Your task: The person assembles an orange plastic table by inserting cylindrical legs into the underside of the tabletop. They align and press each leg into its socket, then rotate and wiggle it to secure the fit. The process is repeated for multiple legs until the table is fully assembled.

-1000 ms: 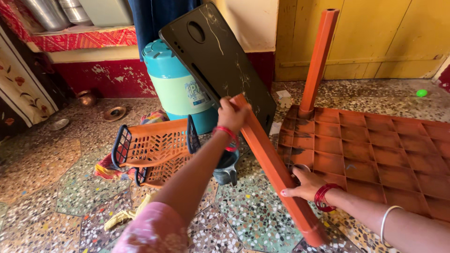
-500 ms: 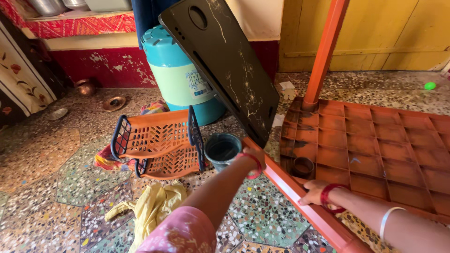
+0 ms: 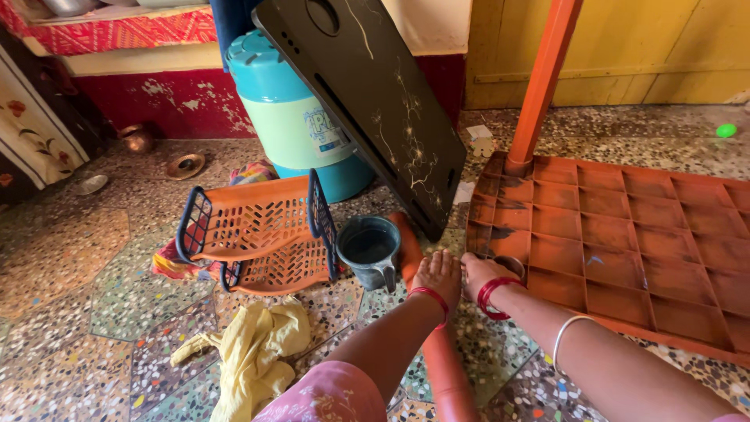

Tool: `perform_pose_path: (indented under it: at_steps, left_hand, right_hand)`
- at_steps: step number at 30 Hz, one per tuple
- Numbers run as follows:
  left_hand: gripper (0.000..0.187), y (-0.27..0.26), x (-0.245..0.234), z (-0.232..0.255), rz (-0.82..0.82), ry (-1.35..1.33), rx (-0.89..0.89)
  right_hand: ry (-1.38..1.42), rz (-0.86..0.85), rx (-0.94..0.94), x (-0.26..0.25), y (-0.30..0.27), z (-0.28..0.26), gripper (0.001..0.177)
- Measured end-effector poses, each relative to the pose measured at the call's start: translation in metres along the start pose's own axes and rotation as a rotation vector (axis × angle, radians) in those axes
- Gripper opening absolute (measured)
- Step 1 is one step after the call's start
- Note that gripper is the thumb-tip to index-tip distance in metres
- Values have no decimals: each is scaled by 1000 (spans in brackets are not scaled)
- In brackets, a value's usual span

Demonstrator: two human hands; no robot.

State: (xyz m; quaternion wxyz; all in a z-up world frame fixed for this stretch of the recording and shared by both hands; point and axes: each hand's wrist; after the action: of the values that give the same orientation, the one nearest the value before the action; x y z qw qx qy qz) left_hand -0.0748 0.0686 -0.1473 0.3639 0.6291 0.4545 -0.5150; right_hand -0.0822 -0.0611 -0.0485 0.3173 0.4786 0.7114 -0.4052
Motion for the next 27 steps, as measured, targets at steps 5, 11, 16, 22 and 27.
perform_pose_path:
  at_steps: [5,11,16,22,27]
  left_hand:
    - [76,-13,-28,-2,-23,84,37]
    - [89,-22,-94,1,-130,162,35]
    - [82,-24,-119,0,51,195,83]
    - [85,-15,-124,21,64,126,130]
    - [86,-4,-127,58,157,131,205]
  right_hand:
    - [-82,-80,4,-16,-15,-7,56]
    - [-100,-68,-61,-37,-15,1,63]
    - [-160,9,-258,-62,-30,25,73]
    - [-567,-68,-67,-90,-77,48,83]
    - [-470,-13,-2,-99,-97,52,92]
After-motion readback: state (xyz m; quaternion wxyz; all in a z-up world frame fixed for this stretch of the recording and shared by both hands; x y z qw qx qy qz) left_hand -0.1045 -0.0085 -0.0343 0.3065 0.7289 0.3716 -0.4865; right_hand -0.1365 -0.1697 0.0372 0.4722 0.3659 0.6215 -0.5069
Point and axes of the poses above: each hand's wrist, its own y-axis towards the middle knuckle, its own x-axis out of the palm, z = x × y, and after that the axes turned 9 degrees about y, right-handed
